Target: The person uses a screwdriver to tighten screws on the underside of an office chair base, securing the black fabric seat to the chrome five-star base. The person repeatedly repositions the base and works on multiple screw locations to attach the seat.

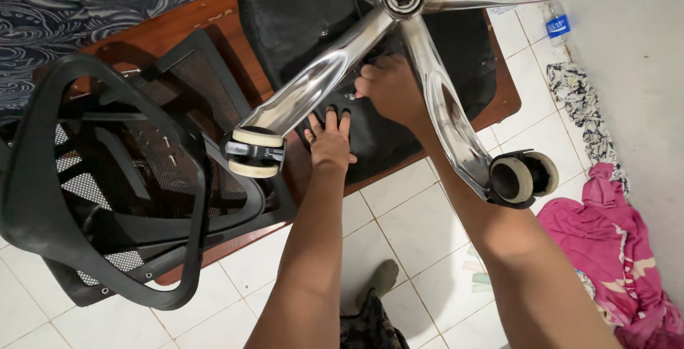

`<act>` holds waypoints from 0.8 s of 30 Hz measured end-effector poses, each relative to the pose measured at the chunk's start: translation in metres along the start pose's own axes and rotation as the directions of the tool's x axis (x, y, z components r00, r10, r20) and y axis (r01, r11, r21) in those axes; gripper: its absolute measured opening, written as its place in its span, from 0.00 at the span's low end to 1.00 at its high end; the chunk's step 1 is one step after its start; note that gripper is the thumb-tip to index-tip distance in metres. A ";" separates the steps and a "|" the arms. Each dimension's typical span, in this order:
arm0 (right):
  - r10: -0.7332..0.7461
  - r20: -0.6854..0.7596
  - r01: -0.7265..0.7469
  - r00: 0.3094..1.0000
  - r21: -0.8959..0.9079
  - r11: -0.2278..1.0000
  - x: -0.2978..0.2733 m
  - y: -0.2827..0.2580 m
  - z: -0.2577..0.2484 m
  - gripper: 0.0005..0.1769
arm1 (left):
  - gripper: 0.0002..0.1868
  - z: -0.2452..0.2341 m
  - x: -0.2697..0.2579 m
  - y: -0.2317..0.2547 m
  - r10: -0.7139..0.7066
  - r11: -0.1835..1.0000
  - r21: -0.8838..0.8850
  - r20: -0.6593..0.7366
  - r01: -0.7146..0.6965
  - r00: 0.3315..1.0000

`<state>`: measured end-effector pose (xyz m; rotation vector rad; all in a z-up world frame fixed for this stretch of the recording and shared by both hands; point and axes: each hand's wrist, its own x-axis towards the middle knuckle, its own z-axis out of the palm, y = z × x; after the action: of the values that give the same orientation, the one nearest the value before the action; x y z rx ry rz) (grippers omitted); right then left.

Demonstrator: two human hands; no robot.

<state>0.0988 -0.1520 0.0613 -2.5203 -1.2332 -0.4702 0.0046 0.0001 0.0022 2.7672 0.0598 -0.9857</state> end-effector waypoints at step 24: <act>0.408 -0.090 -0.406 0.908 0.046 0.913 0.008 -0.036 -0.014 0.08 | 0.50 0.063 -0.013 -0.009 0.048 0.998 -0.014 -0.275 -0.054 0.960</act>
<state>0.0721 -0.1310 0.0813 -2.5987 -0.6423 -0.4619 -0.0454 -0.0031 -0.0388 2.8505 0.0401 -0.5789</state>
